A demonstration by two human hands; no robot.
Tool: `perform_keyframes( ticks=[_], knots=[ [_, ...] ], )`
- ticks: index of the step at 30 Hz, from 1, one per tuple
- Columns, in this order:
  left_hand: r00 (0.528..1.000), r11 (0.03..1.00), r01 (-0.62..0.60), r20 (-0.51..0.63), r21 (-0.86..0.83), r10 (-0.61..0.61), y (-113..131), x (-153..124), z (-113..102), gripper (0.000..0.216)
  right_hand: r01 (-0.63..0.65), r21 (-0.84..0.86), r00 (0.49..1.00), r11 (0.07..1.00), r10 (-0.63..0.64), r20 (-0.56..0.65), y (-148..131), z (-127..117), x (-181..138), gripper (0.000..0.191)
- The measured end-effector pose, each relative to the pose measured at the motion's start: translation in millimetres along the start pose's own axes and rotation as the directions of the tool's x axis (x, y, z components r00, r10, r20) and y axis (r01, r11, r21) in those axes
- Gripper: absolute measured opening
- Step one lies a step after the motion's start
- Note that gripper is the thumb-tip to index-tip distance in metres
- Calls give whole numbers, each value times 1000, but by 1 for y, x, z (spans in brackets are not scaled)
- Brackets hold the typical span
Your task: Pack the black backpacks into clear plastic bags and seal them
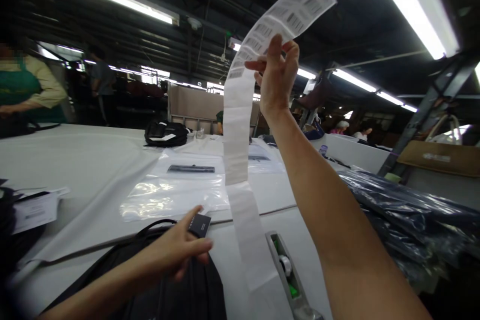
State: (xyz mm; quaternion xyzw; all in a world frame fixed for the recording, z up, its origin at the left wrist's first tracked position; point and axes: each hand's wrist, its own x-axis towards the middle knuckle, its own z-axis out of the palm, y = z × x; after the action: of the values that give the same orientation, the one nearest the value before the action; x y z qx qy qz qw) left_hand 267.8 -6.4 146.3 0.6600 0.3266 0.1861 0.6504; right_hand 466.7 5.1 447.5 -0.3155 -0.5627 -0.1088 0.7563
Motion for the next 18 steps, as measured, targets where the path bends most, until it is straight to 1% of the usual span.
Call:
perform_keyframes(
  ticks=[1,2,4,5,6,8,10,12,13,14,15,16,17,18],
  knots=[
    [986,992,103,140,-68,-93,6,16,19,75,-3,-3,1000,1000,3,-6,-12,-5,-1,20],
    [921,951,270,328,-153,-209,9,33,40,77,-4,-2,1000,1000,4,-20,-22,-12,-3,20],
    [891,916,353,366,-191,-267,11,65,78,50,1,21,998,1000,0,-59,-37,-28,-5,18],
    [889,904,373,360,-207,-284,10,78,91,41,9,39,997,999,-6,-75,-43,-38,-6,16],
    [895,902,375,338,-216,-291,9,89,101,36,24,57,996,998,-18,-90,-49,-47,-6,16],
    [902,893,373,322,-251,-287,8,101,105,40,44,89,993,995,-33,-115,-58,-66,-6,16],
    [913,894,339,330,-292,-238,8,99,100,57,42,124,989,991,-23,-149,-65,-81,-6,17],
    [913,906,280,381,-318,-149,7,92,96,80,9,168,985,986,20,-174,-67,-91,-8,19],
    [914,914,253,388,-316,-119,5,89,96,91,-16,190,981,982,51,-185,-67,-94,-10,19],
    [924,923,232,366,-306,-110,2,87,98,101,-40,209,978,977,81,-192,-65,-96,-12,20],
    [942,932,216,314,-292,-120,-2,88,101,106,-63,225,975,972,108,-192,-63,-97,-14,20],
    [961,938,206,240,-279,-140,-6,90,106,107,-83,241,973,967,131,-188,-60,-98,-16,20],
    [973,942,202,162,-269,-163,-10,94,110,105,-99,261,972,960,150,-183,-57,-99,-17,19],
    [977,943,206,109,-263,-184,-15,99,115,99,-115,282,969,953,170,-180,-54,-101,-19,18]
  ],
)
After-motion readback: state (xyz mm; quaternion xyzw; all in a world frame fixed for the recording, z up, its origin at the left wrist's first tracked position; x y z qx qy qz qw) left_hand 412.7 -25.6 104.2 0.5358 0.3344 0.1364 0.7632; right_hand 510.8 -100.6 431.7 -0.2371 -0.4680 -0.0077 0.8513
